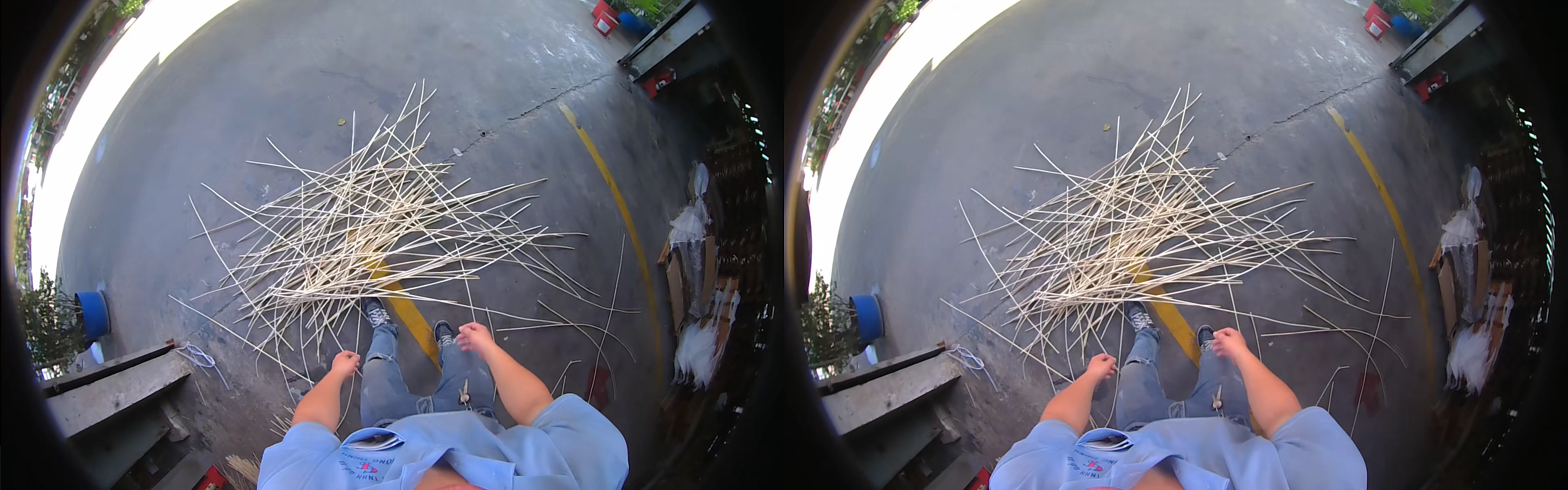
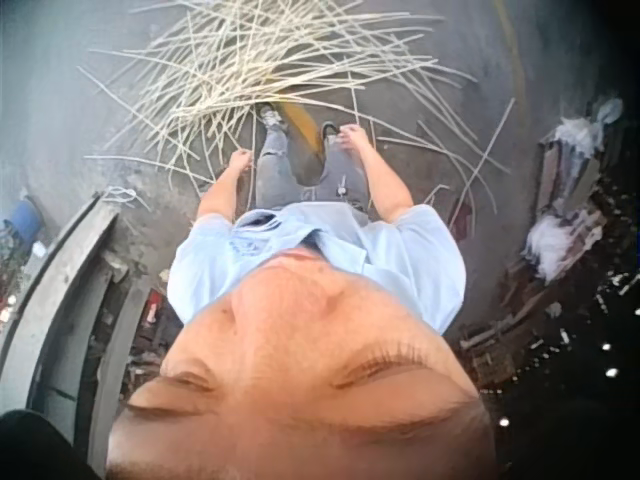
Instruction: The person gathers loose bamboo sticks from the floor, aligns them into bundles, and repeatedly lifts and drops them to separate and reorganize the sticks. The person continues this process across multiple piles, handling the sticks by hand without tools.
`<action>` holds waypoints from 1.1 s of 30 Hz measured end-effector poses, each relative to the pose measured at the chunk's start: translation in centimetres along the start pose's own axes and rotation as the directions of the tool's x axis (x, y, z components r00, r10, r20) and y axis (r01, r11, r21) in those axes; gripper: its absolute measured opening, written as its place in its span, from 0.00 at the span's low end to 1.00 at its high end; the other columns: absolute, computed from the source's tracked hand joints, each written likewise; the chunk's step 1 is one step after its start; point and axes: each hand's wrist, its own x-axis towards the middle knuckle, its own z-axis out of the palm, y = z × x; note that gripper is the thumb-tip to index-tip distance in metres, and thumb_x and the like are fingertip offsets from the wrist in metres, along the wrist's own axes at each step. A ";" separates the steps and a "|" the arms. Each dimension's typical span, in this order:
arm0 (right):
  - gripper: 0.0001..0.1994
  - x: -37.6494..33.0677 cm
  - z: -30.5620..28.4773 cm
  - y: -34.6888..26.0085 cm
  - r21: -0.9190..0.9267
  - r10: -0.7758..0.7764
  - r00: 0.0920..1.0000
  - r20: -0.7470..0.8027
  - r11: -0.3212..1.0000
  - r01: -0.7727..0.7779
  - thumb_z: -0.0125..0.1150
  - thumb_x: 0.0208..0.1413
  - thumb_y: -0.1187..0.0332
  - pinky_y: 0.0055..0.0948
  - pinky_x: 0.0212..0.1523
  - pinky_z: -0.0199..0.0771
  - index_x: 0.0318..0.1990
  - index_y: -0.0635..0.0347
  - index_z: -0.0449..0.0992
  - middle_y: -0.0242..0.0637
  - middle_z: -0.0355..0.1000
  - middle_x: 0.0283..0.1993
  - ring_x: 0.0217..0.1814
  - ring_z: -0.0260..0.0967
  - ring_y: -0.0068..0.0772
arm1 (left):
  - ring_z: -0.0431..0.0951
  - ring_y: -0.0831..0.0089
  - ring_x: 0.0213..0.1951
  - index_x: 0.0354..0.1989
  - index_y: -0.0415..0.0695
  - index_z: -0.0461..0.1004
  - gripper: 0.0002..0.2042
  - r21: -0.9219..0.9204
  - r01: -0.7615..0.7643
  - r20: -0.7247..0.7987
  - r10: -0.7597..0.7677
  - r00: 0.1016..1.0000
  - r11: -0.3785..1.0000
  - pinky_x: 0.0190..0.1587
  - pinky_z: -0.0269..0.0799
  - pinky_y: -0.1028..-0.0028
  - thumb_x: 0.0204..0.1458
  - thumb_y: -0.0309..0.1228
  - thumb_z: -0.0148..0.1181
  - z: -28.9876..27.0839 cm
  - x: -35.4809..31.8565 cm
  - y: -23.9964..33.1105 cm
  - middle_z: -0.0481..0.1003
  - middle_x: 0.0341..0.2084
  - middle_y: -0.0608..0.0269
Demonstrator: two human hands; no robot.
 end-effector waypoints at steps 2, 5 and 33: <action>0.16 3.2 2.4 2.5 0.162 0.070 0.996 0.054 0.984 -0.078 0.62 0.64 0.59 0.39 0.42 0.81 0.52 0.58 0.72 0.43 0.77 0.44 0.41 0.79 0.38 | 0.81 0.66 0.27 0.45 0.44 0.79 0.15 0.319 -0.130 -0.022 0.145 0.989 0.939 0.28 0.76 0.65 0.54 0.39 0.65 -1.9 8.2 1.7 0.81 0.29 0.56; 0.19 8.4 6.5 4.4 0.249 0.228 0.970 0.087 0.938 -0.243 0.63 0.63 0.58 0.42 0.47 0.81 0.54 0.60 0.71 0.47 0.77 0.49 0.47 0.79 0.44 | 0.84 0.57 0.35 0.48 0.44 0.79 0.20 0.528 -0.243 -0.064 0.324 0.944 0.814 0.41 0.79 0.62 0.51 0.43 0.64 -2.4 21.3 4.9 0.82 0.33 0.51; 0.51 47.3 22.1 2.1 0.564 -0.077 0.831 -0.551 0.699 0.439 0.78 0.50 0.50 0.35 0.72 0.55 0.72 0.63 0.49 0.42 0.61 0.70 0.72 0.57 0.38 | 0.66 0.40 0.65 0.64 0.39 0.65 0.38 0.559 -0.439 0.287 0.332 0.899 0.704 0.63 0.65 0.51 0.60 0.63 0.51 14.2 52.7 12.7 0.70 0.59 0.34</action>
